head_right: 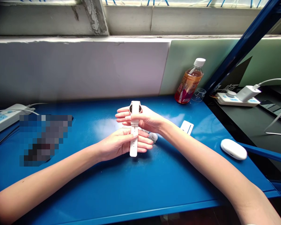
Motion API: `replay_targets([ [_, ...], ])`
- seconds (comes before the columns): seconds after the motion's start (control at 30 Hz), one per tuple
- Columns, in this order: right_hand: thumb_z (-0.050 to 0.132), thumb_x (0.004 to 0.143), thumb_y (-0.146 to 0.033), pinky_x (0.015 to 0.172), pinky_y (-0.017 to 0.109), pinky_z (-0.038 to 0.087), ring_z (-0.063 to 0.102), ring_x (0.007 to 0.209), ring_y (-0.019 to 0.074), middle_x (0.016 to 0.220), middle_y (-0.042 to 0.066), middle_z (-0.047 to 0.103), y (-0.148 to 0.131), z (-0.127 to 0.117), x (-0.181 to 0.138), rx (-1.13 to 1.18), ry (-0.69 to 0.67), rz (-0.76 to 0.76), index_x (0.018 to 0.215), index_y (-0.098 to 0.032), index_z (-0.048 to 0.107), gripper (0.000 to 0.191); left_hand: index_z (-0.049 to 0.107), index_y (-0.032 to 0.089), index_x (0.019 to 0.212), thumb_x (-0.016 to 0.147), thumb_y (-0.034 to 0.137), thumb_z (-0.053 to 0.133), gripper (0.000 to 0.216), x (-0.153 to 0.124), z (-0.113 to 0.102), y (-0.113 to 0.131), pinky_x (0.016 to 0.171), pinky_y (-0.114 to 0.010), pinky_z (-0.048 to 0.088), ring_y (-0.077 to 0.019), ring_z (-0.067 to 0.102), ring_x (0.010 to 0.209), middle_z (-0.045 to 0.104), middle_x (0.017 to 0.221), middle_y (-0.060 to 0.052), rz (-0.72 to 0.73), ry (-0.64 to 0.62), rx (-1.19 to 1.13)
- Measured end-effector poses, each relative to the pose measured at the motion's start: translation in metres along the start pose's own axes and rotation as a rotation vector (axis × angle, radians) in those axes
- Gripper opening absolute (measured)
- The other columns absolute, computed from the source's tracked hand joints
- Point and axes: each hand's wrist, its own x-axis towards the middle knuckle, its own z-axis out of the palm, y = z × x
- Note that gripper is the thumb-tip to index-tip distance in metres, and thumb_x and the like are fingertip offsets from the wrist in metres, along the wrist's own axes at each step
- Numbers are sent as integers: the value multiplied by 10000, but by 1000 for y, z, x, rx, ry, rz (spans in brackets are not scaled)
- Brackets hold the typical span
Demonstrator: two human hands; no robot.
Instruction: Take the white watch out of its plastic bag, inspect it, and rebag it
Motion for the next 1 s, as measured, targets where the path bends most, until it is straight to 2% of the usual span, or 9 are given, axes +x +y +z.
replay_targets([
  [0.13,740,854,-203,991,313,558,735,1055,207,1103,102,784,0,2,-1,1,-17,-3,1146,-144,724,298,729,54,1116,972,248,614,267,0,1,1,945,-400,557,-263,740,983,736,1122,-222,15,14,18],
  [0.23,720,875,-179,997,294,551,729,1071,194,1106,81,785,1,3,-1,5,-47,-12,1159,-156,718,286,726,53,1121,972,252,616,272,0,0,1,946,-401,558,-268,739,990,733,1127,-224,6,13,21],
  [0.47,717,854,-134,1024,326,542,712,1120,222,1172,101,763,3,1,0,28,-66,-14,1191,-142,701,338,724,56,1131,978,257,607,278,1,-4,-2,958,-410,552,-272,736,1005,737,1119,-221,-16,2,17],
  [0.73,703,846,-126,1043,368,537,712,1116,232,1159,107,763,0,0,-1,45,-110,18,1186,-140,702,340,714,60,1137,1003,259,561,284,1,-5,-3,956,-421,557,-266,744,993,744,1095,-214,-34,26,66],
  [1.0,615,913,-99,1031,355,543,709,1121,220,1186,103,754,-9,-1,-3,41,-165,-2,1221,-125,677,316,691,56,1180,999,297,567,326,0,-5,-3,1023,-483,511,-307,716,1078,709,1185,-244,-23,18,102],
])
